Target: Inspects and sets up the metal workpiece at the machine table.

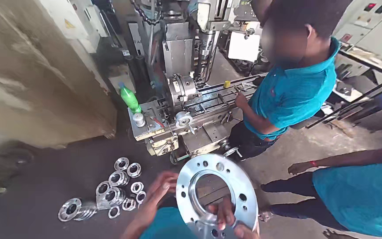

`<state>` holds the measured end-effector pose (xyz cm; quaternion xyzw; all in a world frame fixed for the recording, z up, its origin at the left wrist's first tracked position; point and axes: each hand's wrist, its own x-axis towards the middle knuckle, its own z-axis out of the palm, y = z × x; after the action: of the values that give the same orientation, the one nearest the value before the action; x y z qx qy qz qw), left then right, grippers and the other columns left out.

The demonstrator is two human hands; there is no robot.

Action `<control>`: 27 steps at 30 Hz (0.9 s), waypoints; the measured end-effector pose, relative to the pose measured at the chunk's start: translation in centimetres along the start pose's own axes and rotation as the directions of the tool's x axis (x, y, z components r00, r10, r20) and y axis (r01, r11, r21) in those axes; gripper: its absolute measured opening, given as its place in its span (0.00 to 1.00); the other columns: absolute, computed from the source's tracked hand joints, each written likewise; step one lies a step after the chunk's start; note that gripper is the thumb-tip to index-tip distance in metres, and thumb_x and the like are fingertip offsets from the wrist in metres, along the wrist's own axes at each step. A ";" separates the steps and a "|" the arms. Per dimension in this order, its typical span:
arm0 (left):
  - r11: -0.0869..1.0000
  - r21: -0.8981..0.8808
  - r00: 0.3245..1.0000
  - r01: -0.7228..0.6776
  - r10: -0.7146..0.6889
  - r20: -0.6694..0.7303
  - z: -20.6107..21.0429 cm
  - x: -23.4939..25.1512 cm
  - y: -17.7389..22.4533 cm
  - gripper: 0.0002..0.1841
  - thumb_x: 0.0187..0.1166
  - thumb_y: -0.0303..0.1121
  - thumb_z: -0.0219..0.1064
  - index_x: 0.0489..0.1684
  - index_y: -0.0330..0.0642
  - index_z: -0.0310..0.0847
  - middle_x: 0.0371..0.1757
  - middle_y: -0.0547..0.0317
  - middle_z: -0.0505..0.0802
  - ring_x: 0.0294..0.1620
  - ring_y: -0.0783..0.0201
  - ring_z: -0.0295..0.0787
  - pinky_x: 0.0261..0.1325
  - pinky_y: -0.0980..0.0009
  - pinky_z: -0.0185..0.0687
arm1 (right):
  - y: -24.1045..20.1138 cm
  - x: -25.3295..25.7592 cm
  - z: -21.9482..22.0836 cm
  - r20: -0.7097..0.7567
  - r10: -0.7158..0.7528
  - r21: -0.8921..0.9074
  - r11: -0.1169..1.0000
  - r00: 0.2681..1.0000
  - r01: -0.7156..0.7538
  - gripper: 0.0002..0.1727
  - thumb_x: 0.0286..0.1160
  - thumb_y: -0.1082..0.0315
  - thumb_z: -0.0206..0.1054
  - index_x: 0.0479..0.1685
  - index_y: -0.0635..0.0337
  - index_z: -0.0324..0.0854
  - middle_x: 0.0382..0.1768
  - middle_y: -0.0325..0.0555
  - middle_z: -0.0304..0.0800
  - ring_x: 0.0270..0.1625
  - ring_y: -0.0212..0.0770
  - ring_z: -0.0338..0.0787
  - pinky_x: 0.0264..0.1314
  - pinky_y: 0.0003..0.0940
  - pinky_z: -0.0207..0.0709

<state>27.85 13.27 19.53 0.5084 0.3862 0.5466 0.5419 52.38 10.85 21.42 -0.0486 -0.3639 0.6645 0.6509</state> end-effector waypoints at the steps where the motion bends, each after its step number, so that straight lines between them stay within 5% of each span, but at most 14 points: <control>1: 0.961 -0.257 0.995 0.098 -0.103 -0.007 2.3 -0.1 -0.5 0.27 0.84 0.61 0.57 0.66 0.53 0.84 0.61 0.63 0.94 0.62 0.65 0.91 0.64 0.63 0.88 | -0.5 0.6 -0.3 0.009 0.004 0.036 0.999 1.000 -0.004 0.21 0.70 0.69 0.71 0.65 0.55 0.83 0.41 0.42 0.93 0.48 0.42 0.94 0.69 0.51 0.83; 4: 0.698 -0.691 0.982 0.188 -0.123 0.143 6.5 1.6 1.4 0.29 0.82 0.63 0.58 0.63 0.50 0.88 0.51 0.53 0.96 0.55 0.59 0.94 0.63 0.57 0.88 | -1.2 2.0 -0.2 -0.031 0.029 0.176 0.984 0.999 -0.023 0.18 0.73 0.64 0.71 0.60 0.59 0.87 0.42 0.42 0.94 0.49 0.40 0.94 0.69 0.44 0.83; 9: 0.691 -0.675 0.966 0.258 -0.202 0.162 7.5 2.9 1.2 0.30 0.88 0.61 0.49 0.62 0.45 0.82 0.43 0.49 0.96 0.45 0.57 0.96 0.55 0.61 0.92 | -1.7 2.2 0.3 -0.088 0.059 0.236 0.971 0.994 -0.037 0.27 0.76 0.44 0.67 0.58 0.59 0.88 0.38 0.41 0.93 0.44 0.38 0.93 0.64 0.40 0.83; 15: 0.635 -0.738 0.971 0.230 -0.199 0.131 8.5 3.0 -0.9 0.30 0.83 0.63 0.57 0.62 0.47 0.87 0.48 0.51 0.95 0.51 0.58 0.94 0.60 0.60 0.89 | -3.4 2.0 -1.3 -0.107 0.055 -0.007 0.998 0.993 -0.056 0.40 0.72 0.24 0.55 0.64 0.47 0.87 0.41 0.41 0.95 0.46 0.41 0.94 0.54 0.43 0.87; 17: 0.675 -0.709 0.953 0.205 -0.301 -0.012 9.1 3.9 -0.8 0.30 0.88 0.62 0.47 0.59 0.46 0.85 0.47 0.50 0.96 0.49 0.59 0.95 0.55 0.59 0.92 | -3.5 2.5 -2.0 -0.101 0.046 -0.102 0.993 0.994 -0.056 0.38 0.74 0.26 0.55 0.70 0.44 0.85 0.54 0.46 0.96 0.55 0.42 0.95 0.58 0.41 0.89; 20: 0.591 -0.754 0.885 0.287 -0.464 -0.027 8.3 6.2 -3.1 0.39 0.88 0.65 0.31 0.46 0.44 0.85 0.33 0.48 0.92 0.31 0.56 0.92 0.35 0.57 0.92 | -2.4 5.0 -3.4 -0.095 0.195 -0.110 0.973 0.976 -0.205 0.35 0.78 0.40 0.65 0.77 0.54 0.74 0.52 0.61 0.92 0.44 0.51 0.94 0.44 0.43 0.90; 22: 0.562 -0.745 0.809 0.360 -0.586 -0.051 7.6 7.6 -5.6 0.43 0.87 0.68 0.28 0.37 0.45 0.85 0.26 0.49 0.93 0.23 0.56 0.92 0.26 0.57 0.91 | -1.3 6.9 -3.2 -0.274 0.288 -0.273 0.892 0.918 -0.361 0.31 0.78 0.50 0.69 0.72 0.61 0.70 0.42 0.54 0.93 0.35 0.46 0.95 0.35 0.40 0.92; 24: 0.639 -0.632 0.679 0.438 -0.696 -0.233 7.5 9.2 -7.7 0.37 0.93 0.60 0.30 0.41 0.42 0.82 0.25 0.53 0.91 0.21 0.61 0.89 0.24 0.63 0.88 | 0.8 8.7 -3.2 -0.465 0.318 -0.386 0.767 0.826 -0.513 0.26 0.76 0.63 0.65 0.69 0.67 0.67 0.36 0.46 0.91 0.31 0.40 0.93 0.34 0.38 0.92; 26: 0.748 -0.381 0.648 0.543 -0.662 -0.376 6.7 10.7 -10.2 0.24 0.96 0.45 0.41 0.60 0.38 0.81 0.37 0.55 0.92 0.34 0.66 0.89 0.37 0.66 0.87 | 3.1 9.8 -4.5 -0.563 0.347 -0.387 0.691 0.750 -0.611 0.27 0.76 0.70 0.63 0.73 0.71 0.64 0.34 0.46 0.90 0.29 0.38 0.92 0.34 0.37 0.91; 27: 0.802 -0.260 0.722 0.538 -0.598 -0.347 5.6 11.5 -10.9 0.22 0.94 0.38 0.44 0.70 0.36 0.78 0.52 0.53 0.91 0.49 0.65 0.88 0.54 0.63 0.85 | 4.1 10.2 -5.8 -0.584 0.377 -0.368 0.666 0.719 -0.648 0.27 0.77 0.71 0.62 0.74 0.72 0.62 0.33 0.48 0.90 0.29 0.39 0.92 0.34 0.38 0.91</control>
<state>36.69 25.12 11.53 0.1983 0.5893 0.4740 0.6235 50.58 22.94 19.14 -0.4925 -0.3432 0.6592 0.4528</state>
